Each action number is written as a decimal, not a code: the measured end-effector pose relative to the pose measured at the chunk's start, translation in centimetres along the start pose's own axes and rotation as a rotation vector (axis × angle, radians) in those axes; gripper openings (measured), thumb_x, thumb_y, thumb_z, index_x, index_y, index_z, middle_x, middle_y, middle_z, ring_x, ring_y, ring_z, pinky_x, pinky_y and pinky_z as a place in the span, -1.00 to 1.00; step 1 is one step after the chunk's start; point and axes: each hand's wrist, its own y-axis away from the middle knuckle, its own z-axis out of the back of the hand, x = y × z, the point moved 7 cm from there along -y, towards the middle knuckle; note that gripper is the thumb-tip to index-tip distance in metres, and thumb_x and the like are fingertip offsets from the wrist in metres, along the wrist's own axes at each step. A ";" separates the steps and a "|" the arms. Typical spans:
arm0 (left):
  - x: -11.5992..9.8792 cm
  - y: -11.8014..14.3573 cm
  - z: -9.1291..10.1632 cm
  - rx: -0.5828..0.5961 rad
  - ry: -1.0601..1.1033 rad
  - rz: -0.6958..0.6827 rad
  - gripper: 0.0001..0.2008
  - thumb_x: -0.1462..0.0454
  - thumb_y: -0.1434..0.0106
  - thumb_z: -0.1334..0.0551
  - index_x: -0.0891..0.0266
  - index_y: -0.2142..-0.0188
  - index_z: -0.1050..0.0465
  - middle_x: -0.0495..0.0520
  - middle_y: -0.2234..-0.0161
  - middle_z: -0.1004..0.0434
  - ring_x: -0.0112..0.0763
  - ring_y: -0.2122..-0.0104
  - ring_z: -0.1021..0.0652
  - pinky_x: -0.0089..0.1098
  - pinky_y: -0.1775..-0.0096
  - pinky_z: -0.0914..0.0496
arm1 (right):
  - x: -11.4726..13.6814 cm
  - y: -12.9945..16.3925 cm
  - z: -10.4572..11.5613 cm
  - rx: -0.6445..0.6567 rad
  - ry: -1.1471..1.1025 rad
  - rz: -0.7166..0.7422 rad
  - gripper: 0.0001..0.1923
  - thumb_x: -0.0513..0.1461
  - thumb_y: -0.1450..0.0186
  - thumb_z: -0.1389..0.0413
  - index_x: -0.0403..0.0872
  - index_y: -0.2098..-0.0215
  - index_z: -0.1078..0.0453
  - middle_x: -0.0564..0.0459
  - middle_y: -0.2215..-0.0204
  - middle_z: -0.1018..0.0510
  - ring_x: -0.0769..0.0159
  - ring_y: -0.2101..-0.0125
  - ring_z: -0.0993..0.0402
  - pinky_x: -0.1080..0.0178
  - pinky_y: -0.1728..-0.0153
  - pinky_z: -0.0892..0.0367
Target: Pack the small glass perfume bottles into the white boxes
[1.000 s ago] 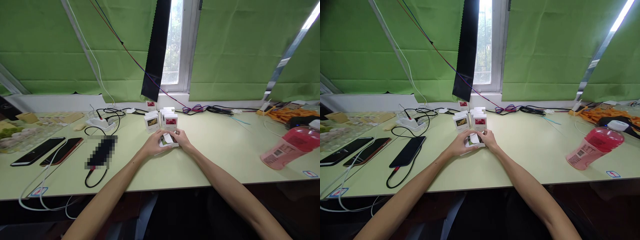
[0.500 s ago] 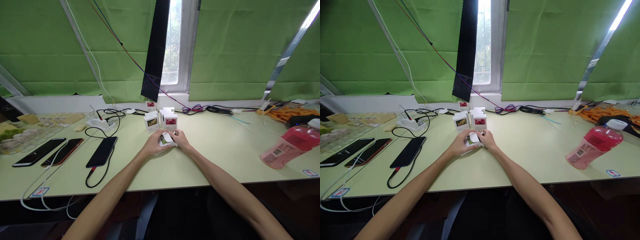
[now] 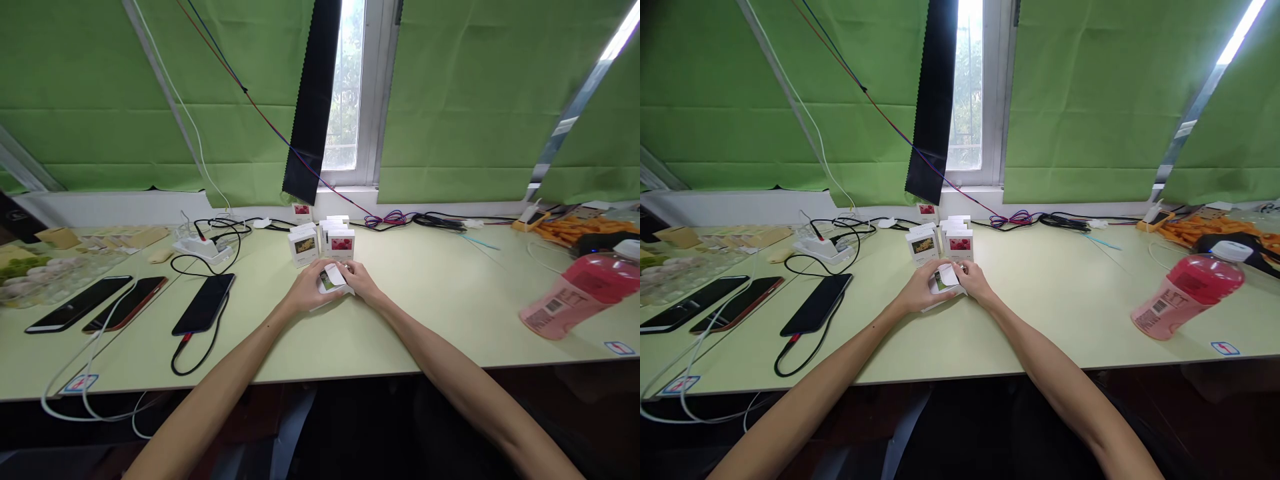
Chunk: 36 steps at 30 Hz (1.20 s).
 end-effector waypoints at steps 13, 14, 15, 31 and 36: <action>-0.1 0.0 0.0 -0.003 0.002 0.015 -0.30 -0.06 -0.16 -0.40 0.12 -0.21 -0.33 0.15 -0.16 -0.49 -0.03 -0.13 -0.52 -0.09 -0.13 -0.43 | 0.5 0.1 -0.3 0.045 0.013 0.055 -0.55 0.10 -0.34 -0.02 -0.08 0.38 -0.45 0.04 0.44 -0.50 0.28 0.38 -0.36 0.27 0.37 -0.26; 0.0 0.0 0.0 -0.006 0.003 0.015 -0.30 -0.06 -0.16 -0.40 0.12 -0.21 -0.33 0.15 -0.16 -0.49 -0.03 -0.13 -0.52 -0.09 -0.13 -0.43 | 0.5 0.1 -0.3 0.048 0.011 0.059 -0.54 0.11 -0.34 -0.02 -0.08 0.38 -0.44 0.04 0.44 -0.50 0.28 0.38 -0.35 0.27 0.37 -0.25; 0.0 0.0 0.0 -0.008 0.003 0.014 -0.30 -0.06 -0.16 -0.40 0.12 -0.21 -0.34 0.15 -0.16 -0.49 -0.04 -0.13 -0.52 -0.09 -0.13 -0.43 | 0.5 0.1 -0.3 0.050 0.008 0.061 -0.54 0.12 -0.33 -0.01 -0.07 0.39 -0.44 0.04 0.45 -0.50 0.27 0.38 -0.35 0.26 0.37 -0.24; 0.1 0.0 -0.1 -0.014 0.000 0.022 -0.31 -0.06 -0.17 -0.40 0.14 -0.20 -0.35 0.15 -0.16 -0.50 -0.04 -0.13 -0.52 -0.08 -0.14 -0.41 | 0.2 0.5 -1.1 0.134 0.008 -0.032 -0.31 0.31 -0.27 0.08 -0.09 0.45 -0.42 -0.03 0.41 -0.55 0.22 0.35 -0.41 0.23 0.32 -0.25; -0.1 0.0 -0.1 -0.011 0.015 0.007 -0.32 -0.06 -0.17 -0.40 0.14 -0.19 -0.35 0.15 -0.14 -0.50 -0.07 -0.12 -0.52 -0.10 -0.13 -0.42 | 0.3 0.4 -1.1 0.125 0.035 -0.029 -0.31 0.32 -0.27 0.10 -0.09 0.48 -0.39 -0.02 0.44 -0.53 0.24 0.37 -0.39 0.24 0.35 -0.23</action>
